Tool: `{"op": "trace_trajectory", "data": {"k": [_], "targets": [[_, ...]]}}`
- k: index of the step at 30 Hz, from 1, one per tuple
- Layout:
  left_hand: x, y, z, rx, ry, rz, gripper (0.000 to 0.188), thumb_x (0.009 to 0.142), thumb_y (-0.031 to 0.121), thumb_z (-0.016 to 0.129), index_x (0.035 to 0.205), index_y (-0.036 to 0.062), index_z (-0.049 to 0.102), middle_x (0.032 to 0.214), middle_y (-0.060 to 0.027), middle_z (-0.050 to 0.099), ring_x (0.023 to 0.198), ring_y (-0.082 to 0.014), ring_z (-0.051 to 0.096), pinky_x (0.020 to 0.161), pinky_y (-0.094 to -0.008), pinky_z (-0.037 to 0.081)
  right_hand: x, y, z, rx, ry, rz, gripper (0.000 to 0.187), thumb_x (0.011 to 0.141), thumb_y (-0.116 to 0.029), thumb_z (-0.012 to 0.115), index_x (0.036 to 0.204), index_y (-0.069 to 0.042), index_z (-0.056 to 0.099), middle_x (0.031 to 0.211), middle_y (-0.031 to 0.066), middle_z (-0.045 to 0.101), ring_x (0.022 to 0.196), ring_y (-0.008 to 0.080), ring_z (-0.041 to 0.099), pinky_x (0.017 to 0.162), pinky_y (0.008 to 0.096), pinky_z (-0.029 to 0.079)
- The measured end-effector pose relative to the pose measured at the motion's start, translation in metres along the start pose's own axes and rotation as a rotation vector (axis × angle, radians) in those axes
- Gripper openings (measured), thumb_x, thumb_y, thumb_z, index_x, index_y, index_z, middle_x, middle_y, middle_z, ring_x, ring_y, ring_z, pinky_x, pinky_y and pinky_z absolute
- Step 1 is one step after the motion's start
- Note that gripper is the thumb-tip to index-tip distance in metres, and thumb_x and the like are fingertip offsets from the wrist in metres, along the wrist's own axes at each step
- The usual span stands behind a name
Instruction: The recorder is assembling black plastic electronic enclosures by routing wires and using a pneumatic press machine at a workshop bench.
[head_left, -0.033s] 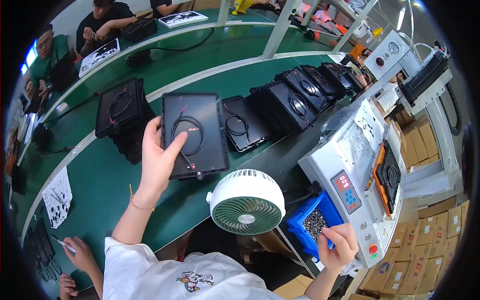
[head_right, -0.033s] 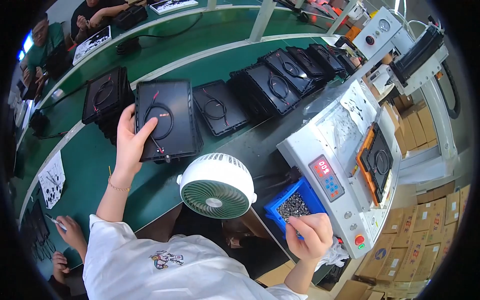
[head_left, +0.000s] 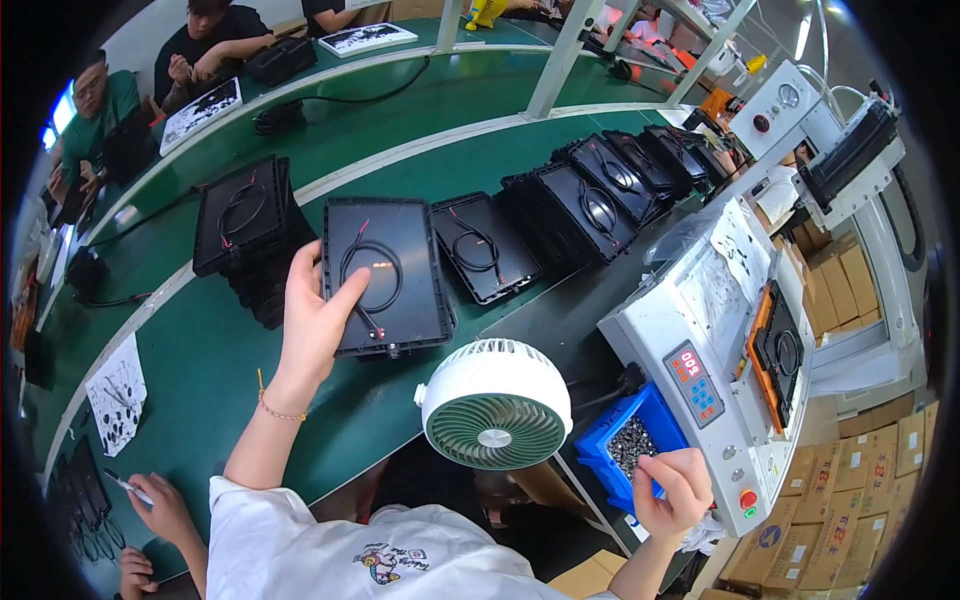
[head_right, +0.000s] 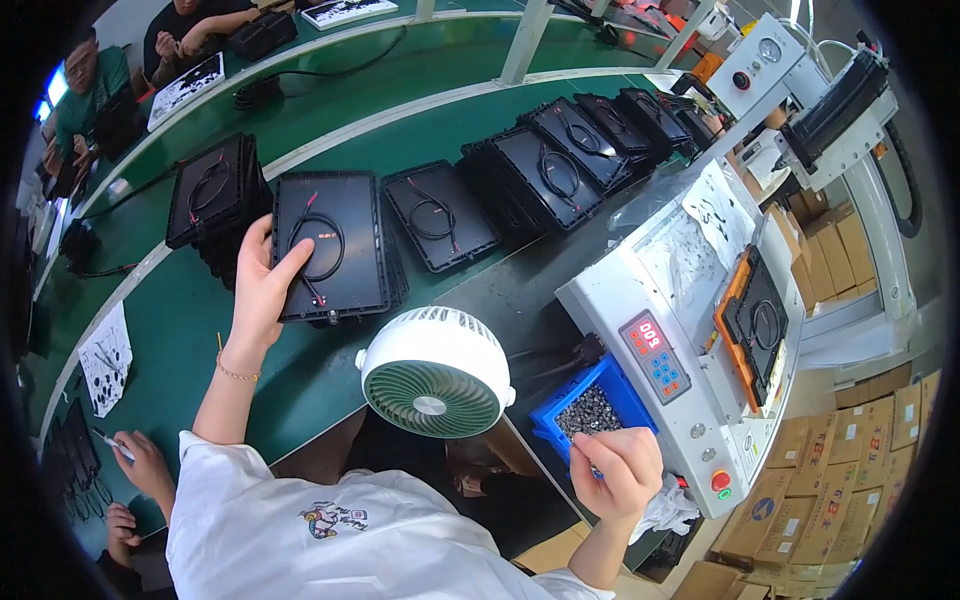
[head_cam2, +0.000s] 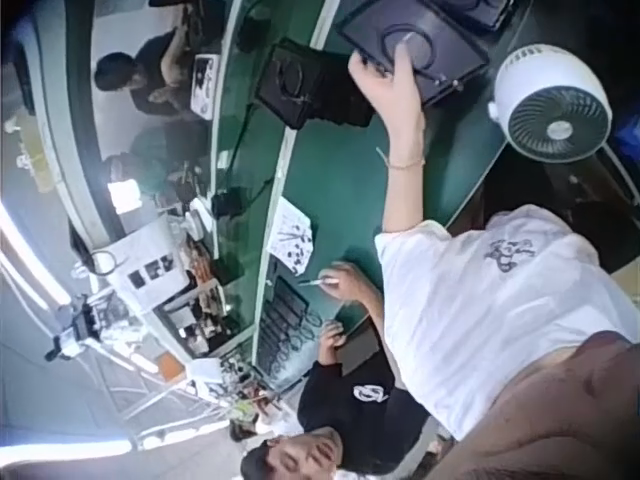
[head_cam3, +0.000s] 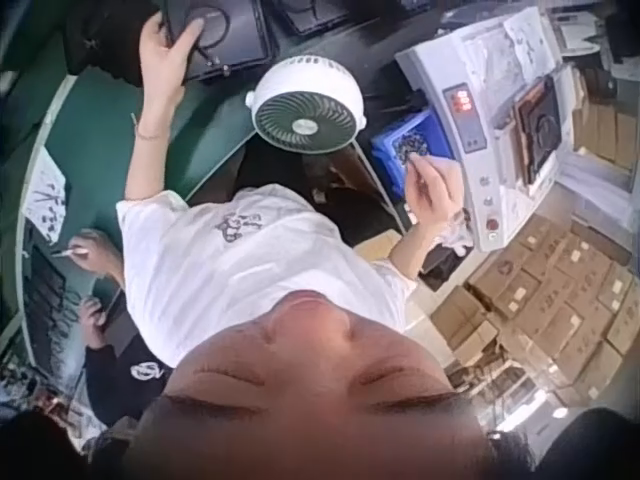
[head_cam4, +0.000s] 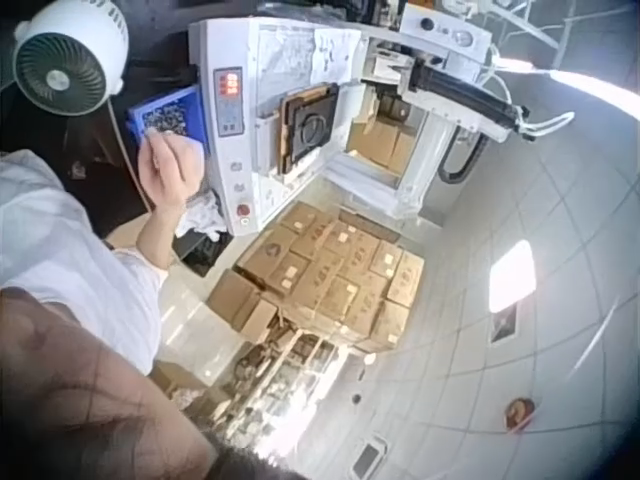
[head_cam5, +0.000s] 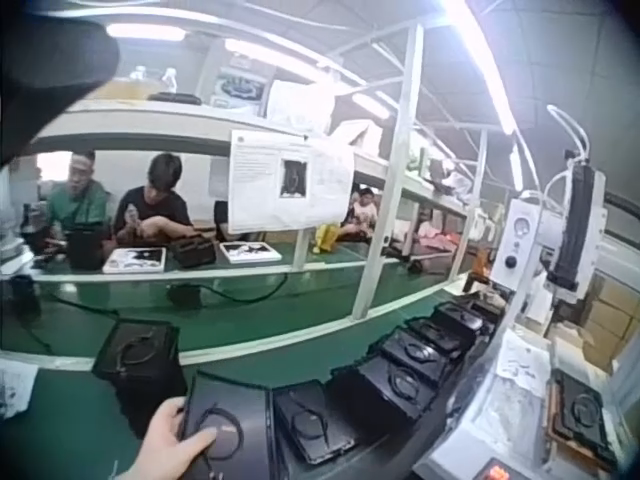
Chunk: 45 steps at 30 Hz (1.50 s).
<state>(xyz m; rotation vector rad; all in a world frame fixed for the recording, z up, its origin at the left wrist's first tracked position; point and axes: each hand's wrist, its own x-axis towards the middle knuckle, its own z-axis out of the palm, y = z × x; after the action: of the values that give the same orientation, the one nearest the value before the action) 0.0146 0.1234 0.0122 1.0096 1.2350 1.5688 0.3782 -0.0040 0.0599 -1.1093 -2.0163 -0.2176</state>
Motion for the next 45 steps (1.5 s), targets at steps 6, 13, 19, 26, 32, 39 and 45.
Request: {"op": "trace_trajectory", "data": {"k": [6, 13, 19, 26, 32, 39, 45], "targets": [[0.006, -0.033, -0.023, 0.077, 0.046, -0.04, 0.044, 0.088, 0.005, 0.061, 0.127, -0.005, 0.042, 0.115, -0.0129, 0.059, 0.105, -0.0156, 0.057, 0.092, -0.0285, 0.044, -0.009, 0.0, 0.016, -0.058, -0.107, 0.01, 0.02, 0.061, 0.006, 0.073, 0.079, -0.003, 0.067, 0.071, 0.006, 0.061, 0.062, 0.0208, 0.057, 0.055, 0.0289, 0.043], [0.012, -0.047, -0.039, 0.66, 0.09, 0.246, 0.044, 0.089, 0.023, 0.063, 0.117, -0.0086, 0.052, 0.087, -0.0155, 0.067, 0.082, -0.0214, 0.066, 0.077, -0.03, 0.05, -0.021, 0.014, 0.001, -0.158, -0.105, 0.198, 0.016, 0.066, 0.003, 0.073, 0.08, -0.003, 0.067, 0.074, 0.0072, 0.063, 0.06, 0.0211, 0.058, 0.054, 0.0308, 0.045], [-0.001, -0.02, -0.026, 1.434, 0.13, 0.163, 0.039, 0.093, 0.037, 0.054, 0.093, -0.0016, 0.062, 0.068, -0.0167, 0.063, 0.068, -0.0347, 0.065, 0.057, -0.0435, 0.05, -0.052, 0.04, -0.013, 0.038, -0.387, 0.605, 0.011, 0.074, 0.0, 0.071, 0.084, 0.0, 0.068, 0.077, 0.0097, 0.065, 0.063, 0.0196, 0.062, 0.057, 0.029, 0.05], [0.016, 0.009, 0.053, 1.15, -0.099, 0.615, 0.019, 0.088, 0.018, 0.06, 0.085, -0.0001, 0.054, 0.083, -0.0189, 0.061, 0.078, -0.0372, 0.062, 0.065, -0.0462, 0.051, -0.052, 0.05, 0.001, 0.195, -0.562, 0.577, 0.016, 0.072, 0.0, 0.073, 0.088, 0.0, 0.069, 0.081, 0.0095, 0.062, 0.067, 0.0203, 0.062, 0.062, 0.0286, 0.05], [0.066, -0.047, 0.121, 1.447, -0.388, 0.455, 0.064, 0.079, 0.007, 0.062, 0.132, -0.0134, 0.034, 0.077, -0.0255, 0.062, 0.077, -0.0369, 0.066, 0.064, -0.0404, 0.055, -0.048, 0.047, -0.001, 0.171, -0.578, 0.519, 0.014, 0.072, 0.001, 0.072, 0.085, 0.0, 0.068, 0.079, 0.0101, 0.062, 0.068, 0.0215, 0.062, 0.063, 0.0293, 0.051], [0.085, -0.085, 0.139, 1.68, -0.31, 0.455, 0.078, 0.077, 0.019, 0.063, 0.145, 0.0005, 0.028, 0.12, -0.0351, 0.04, 0.066, -0.0357, 0.062, 0.053, -0.0391, 0.052, -0.057, 0.048, -0.008, 0.231, -0.577, 0.561, 0.013, 0.075, 0.0, 0.071, 0.087, -0.001, 0.066, 0.082, 0.0094, 0.061, 0.072, 0.0211, 0.061, 0.066, 0.0294, 0.05], [0.097, -0.081, 0.128, 1.411, -0.27, 0.244, 0.07, 0.075, 0.005, 0.064, 0.135, -0.0097, 0.031, 0.134, -0.0347, 0.024, 0.081, -0.0452, 0.064, 0.071, -0.0397, 0.055, -0.057, 0.051, -0.008, 0.257, -0.58, 0.562, 0.011, 0.076, -0.001, 0.07, 0.086, 0.0, 0.065, 0.081, 0.0096, 0.061, 0.072, 0.021, 0.062, 0.066, 0.0297, 0.05]]}}
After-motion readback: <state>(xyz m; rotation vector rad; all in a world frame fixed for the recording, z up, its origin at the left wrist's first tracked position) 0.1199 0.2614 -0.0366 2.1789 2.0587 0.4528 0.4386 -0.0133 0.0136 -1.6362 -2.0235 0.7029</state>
